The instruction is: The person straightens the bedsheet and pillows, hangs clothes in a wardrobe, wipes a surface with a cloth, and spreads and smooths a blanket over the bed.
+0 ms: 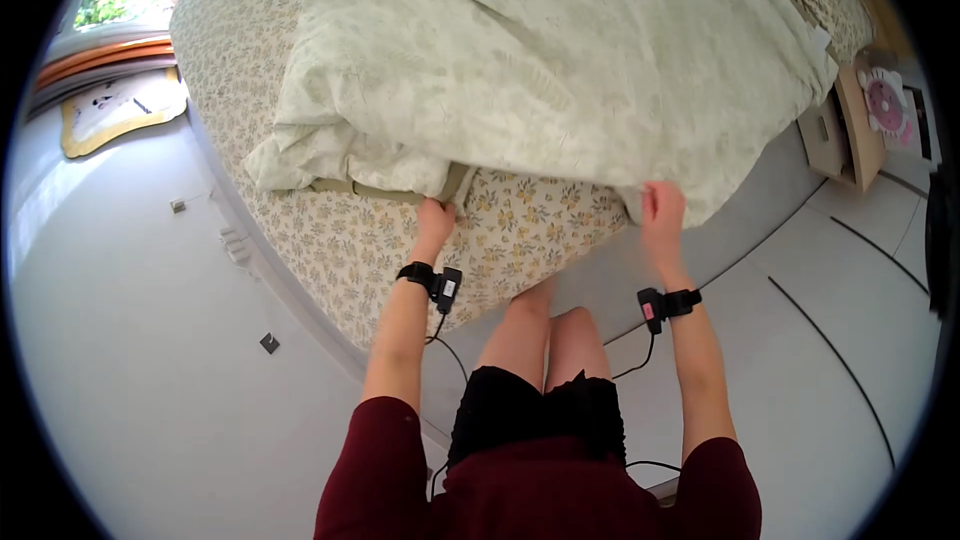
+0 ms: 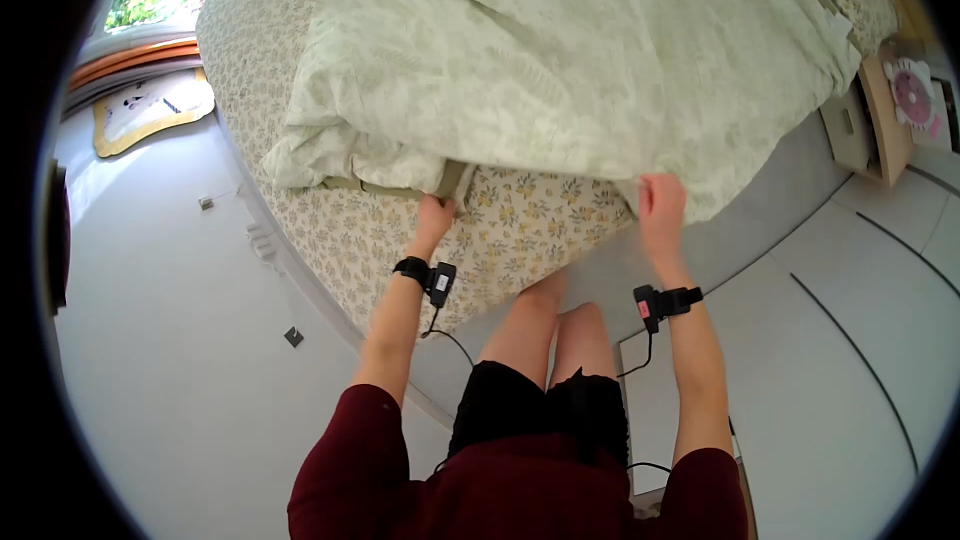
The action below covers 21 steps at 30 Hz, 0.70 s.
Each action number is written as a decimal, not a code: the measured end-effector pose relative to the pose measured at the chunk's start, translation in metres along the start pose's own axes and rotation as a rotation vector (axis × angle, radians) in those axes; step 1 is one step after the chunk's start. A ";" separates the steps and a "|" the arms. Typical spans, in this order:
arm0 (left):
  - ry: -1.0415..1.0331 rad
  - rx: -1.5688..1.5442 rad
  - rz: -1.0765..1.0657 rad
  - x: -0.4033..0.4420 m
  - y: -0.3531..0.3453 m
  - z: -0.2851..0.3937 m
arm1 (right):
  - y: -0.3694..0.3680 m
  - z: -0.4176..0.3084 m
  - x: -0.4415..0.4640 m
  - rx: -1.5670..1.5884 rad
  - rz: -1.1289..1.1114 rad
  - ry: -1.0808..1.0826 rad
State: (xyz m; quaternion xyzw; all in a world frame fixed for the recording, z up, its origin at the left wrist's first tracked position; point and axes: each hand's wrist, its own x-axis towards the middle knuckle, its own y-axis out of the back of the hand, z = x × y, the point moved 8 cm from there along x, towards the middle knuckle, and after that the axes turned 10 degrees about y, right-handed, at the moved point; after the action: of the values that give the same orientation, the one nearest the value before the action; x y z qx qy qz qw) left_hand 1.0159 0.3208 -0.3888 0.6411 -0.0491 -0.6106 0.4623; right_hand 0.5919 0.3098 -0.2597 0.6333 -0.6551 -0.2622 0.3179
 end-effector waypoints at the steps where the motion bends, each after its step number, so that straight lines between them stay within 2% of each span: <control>1: 0.066 -0.068 0.012 -0.014 0.012 -0.004 | 0.019 -0.005 -0.002 -0.025 0.068 0.016; 3: -0.370 -0.145 0.369 -0.045 0.052 -0.008 | 0.040 -0.006 -0.022 -0.041 0.162 0.012; 6: -0.345 -0.036 0.407 -0.087 0.108 -0.033 | 0.062 -0.003 -0.077 -0.070 0.353 0.026; 8: -0.347 0.026 0.448 -0.123 0.132 -0.045 | 0.042 0.012 -0.124 0.032 0.224 -0.082; 9: -0.358 0.033 0.465 -0.140 0.136 -0.057 | 0.036 0.004 -0.144 0.041 0.243 -0.077; 11: -0.407 0.228 0.541 -0.179 0.135 -0.080 | 0.011 -0.008 -0.186 0.170 0.153 -0.130; 13: -0.141 0.337 0.554 -0.188 0.142 -0.152 | -0.005 -0.030 -0.220 0.223 0.134 -0.135; 15: 0.041 0.407 0.587 -0.189 0.156 -0.221 | -0.020 -0.046 -0.245 0.272 0.130 -0.143; 16: 0.031 0.423 0.593 -0.186 0.155 -0.228 | -0.030 -0.056 -0.257 0.299 0.100 -0.132; 18: 0.172 0.606 0.543 -0.179 0.148 -0.257 | -0.050 -0.073 -0.275 0.336 0.067 -0.130; 19: 0.174 0.520 0.463 -0.162 0.135 -0.265 | -0.061 -0.080 -0.283 0.342 0.042 -0.150; 21: -0.038 0.420 0.436 -0.155 0.119 -0.219 | -0.075 -0.098 -0.288 0.345 0.021 -0.162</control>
State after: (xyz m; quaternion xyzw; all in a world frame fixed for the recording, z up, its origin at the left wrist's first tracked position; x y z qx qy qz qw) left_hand 1.2180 0.4677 -0.2346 0.6855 -0.3192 -0.4852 0.4390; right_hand 0.7133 0.5976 -0.2755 0.6485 -0.7202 -0.1928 0.1536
